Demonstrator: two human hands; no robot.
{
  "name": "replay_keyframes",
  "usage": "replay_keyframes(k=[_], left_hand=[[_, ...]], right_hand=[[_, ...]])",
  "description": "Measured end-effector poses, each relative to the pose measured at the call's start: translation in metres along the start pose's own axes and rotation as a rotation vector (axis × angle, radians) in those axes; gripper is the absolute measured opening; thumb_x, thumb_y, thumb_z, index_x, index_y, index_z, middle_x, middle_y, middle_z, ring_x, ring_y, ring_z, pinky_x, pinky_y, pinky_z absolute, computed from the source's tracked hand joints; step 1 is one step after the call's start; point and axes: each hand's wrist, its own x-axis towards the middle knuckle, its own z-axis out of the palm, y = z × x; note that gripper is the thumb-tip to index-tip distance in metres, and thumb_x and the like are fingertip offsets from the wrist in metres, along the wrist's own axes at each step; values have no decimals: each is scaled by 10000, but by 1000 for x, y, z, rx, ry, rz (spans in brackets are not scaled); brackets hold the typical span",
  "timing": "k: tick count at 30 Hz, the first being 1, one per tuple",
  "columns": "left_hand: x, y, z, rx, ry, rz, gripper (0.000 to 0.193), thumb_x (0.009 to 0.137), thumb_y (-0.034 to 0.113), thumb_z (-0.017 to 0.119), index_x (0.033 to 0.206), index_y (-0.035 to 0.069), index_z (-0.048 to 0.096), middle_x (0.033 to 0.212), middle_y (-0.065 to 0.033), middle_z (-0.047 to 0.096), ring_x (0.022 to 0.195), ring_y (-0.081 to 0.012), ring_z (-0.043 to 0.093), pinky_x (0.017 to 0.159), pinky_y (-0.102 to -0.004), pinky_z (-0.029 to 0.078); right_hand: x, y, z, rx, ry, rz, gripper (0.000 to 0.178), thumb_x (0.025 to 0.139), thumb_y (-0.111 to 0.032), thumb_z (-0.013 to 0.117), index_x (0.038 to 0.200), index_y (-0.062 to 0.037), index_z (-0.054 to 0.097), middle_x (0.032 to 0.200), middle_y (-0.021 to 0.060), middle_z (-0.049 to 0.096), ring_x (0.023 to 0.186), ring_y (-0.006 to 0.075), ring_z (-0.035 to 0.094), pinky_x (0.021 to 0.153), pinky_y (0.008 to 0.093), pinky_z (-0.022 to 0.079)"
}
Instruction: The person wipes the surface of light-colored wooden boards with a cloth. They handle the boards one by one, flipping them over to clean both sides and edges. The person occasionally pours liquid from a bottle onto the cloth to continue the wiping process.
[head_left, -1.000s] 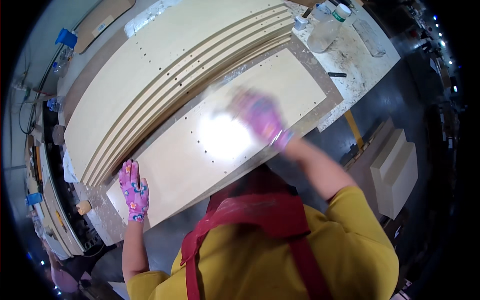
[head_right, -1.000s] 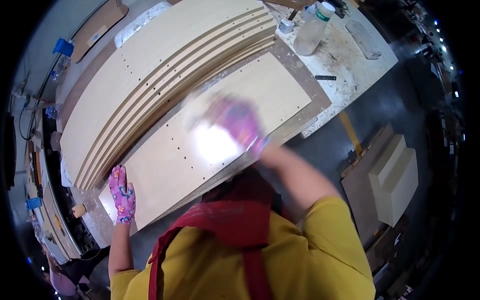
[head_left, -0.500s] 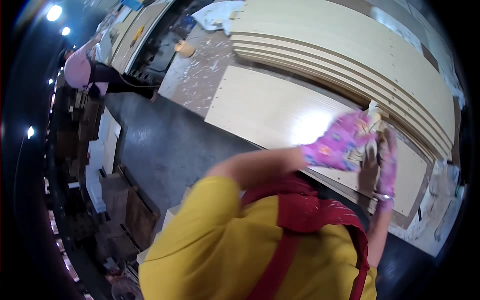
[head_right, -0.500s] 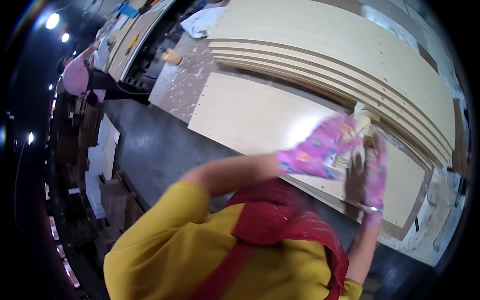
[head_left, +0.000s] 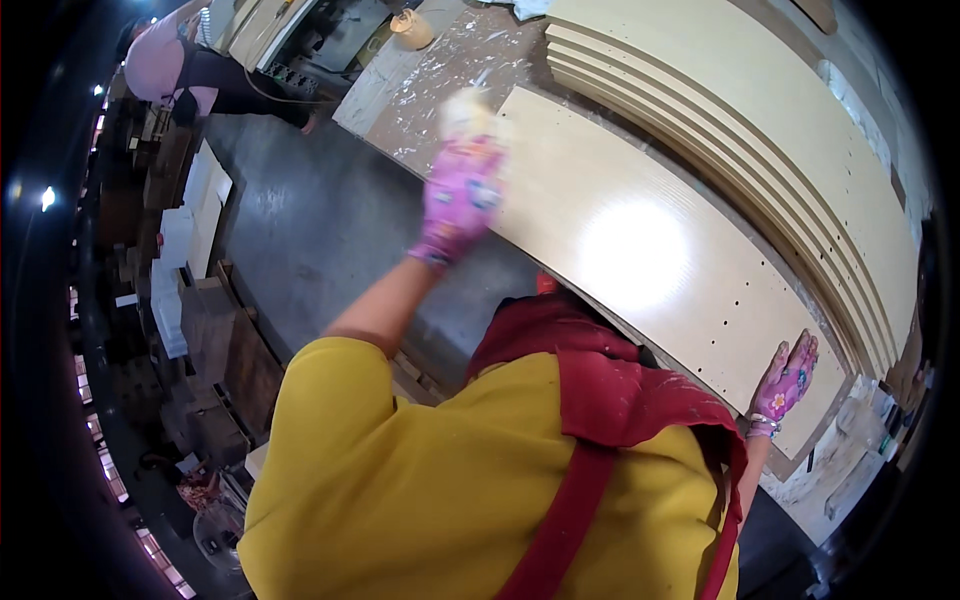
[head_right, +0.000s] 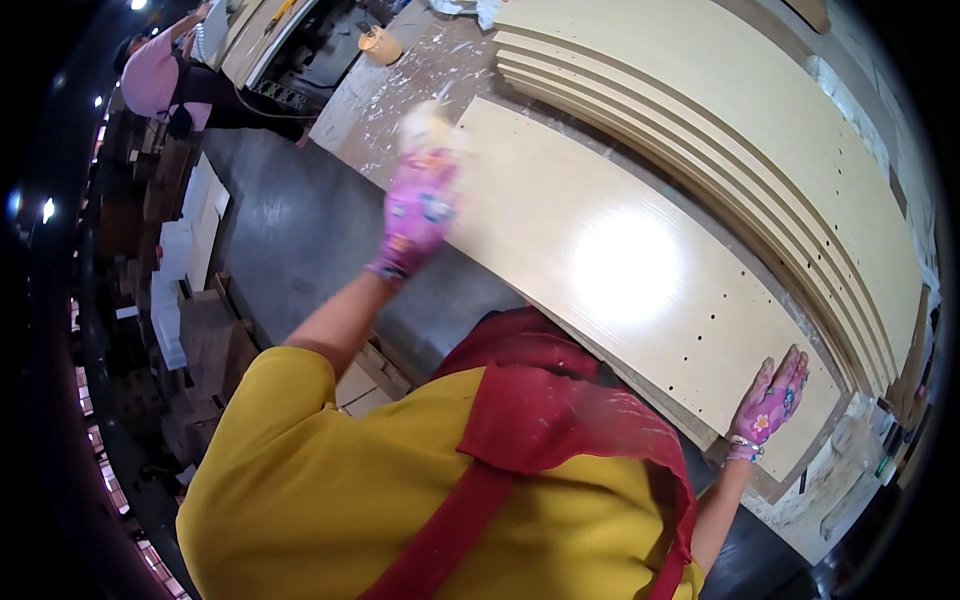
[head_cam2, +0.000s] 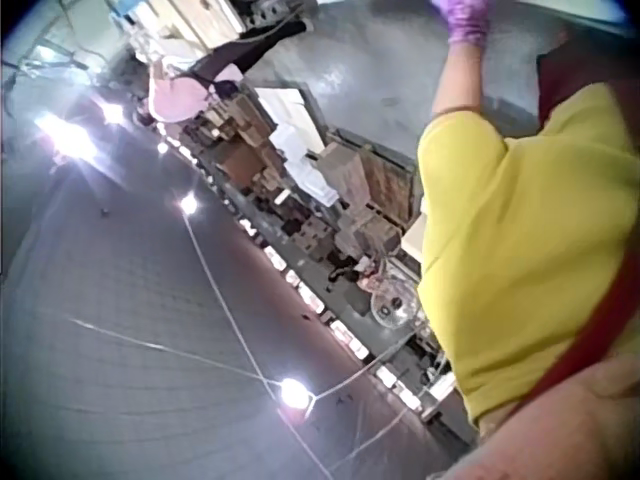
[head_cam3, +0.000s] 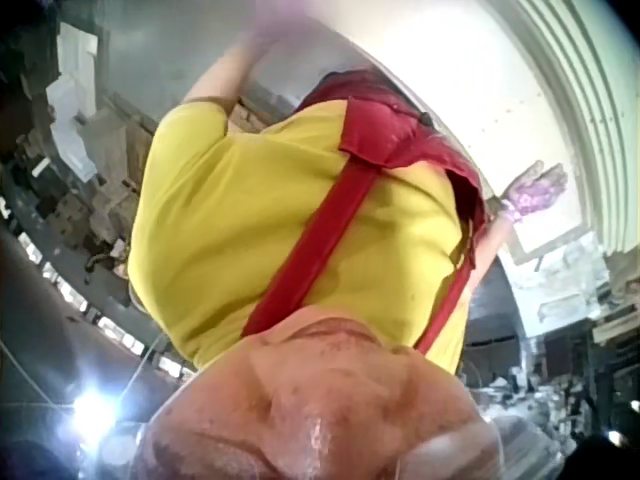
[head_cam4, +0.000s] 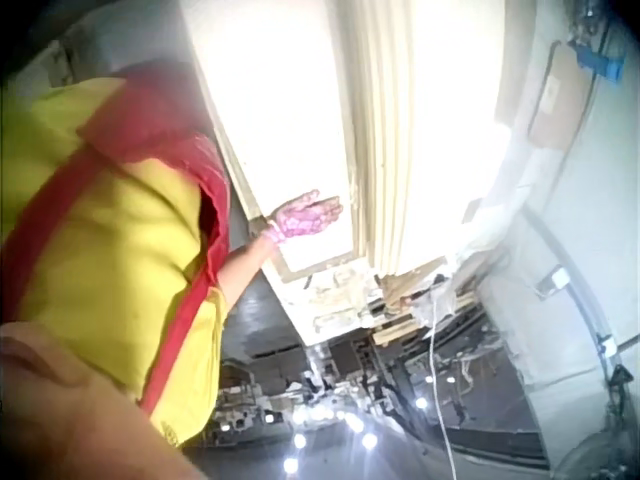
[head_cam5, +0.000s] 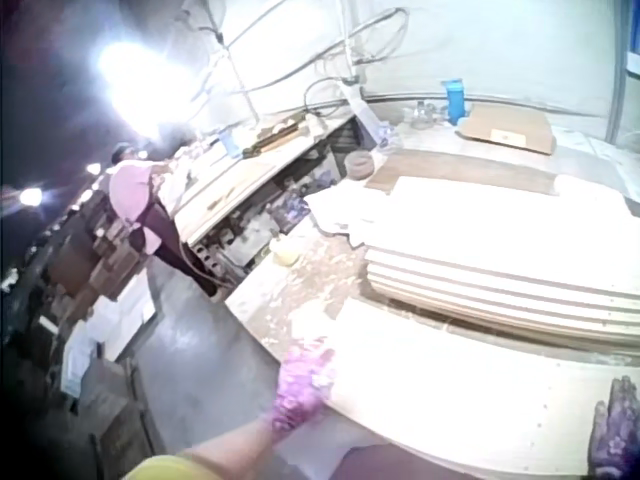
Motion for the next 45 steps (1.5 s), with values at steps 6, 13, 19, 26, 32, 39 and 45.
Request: replay_keyframes(k=[6,13,19,26,32,39,45], left_hand=[[8,-57,-31,-661,223,-533,339,871,78,605,1207,35,593,1097,-79,621,961,-144,582,812,-263,474],[75,240,-83,-819,-133,368,659,834,245,624,1403,19,381,1413,-161,423,1296,-315,422,1042,-393,388],[134,198,-92,-767,-42,544,621,880,336,597,1401,55,410,1434,-206,383,1348,-355,342,1123,-400,277],[238,-5,-35,-1037,-61,-251,541,972,283,526,1440,67,360,1409,-98,444,1306,-204,396,1082,-297,293],[271,-27,52,-1334,-451,-277,542,1000,429,427,1397,61,405,1390,-48,449,1277,-133,397,1064,-271,306],[258,-40,39,-2211,-234,-706,625,926,558,479,1275,40,495,1221,-107,575,1117,-242,556,1000,-385,444],[239,-115,49,-1987,-42,-694,669,937,512,488,1360,-1,414,1340,-197,494,1246,-327,478,1056,-445,380]], right_hand=[[-9,13,7,70,86,-73,495,978,-318,446,1373,-20,455,1427,212,416,1345,362,359,1107,449,279],[-16,-141,-14,1969,-204,515,651,943,-428,476,1454,-62,308,1472,141,347,1311,267,406,1039,465,371],[54,-54,-89,1643,-200,333,518,959,-274,486,1398,-29,361,1249,119,552,1059,173,587,744,281,553],[208,144,-89,909,98,159,559,978,-354,487,1426,-46,358,1285,99,534,1197,192,502,993,327,432],[257,-90,-47,-11,76,-358,579,924,-452,457,1290,-8,518,1265,227,536,1206,381,465,1040,455,351],[248,-448,-25,493,-90,-770,420,873,-349,524,1221,-117,562,1249,129,571,1174,319,531,1015,468,329],[326,-385,-69,789,-341,-402,465,960,-445,473,1190,-58,591,1122,176,602,885,309,638,815,403,486]])
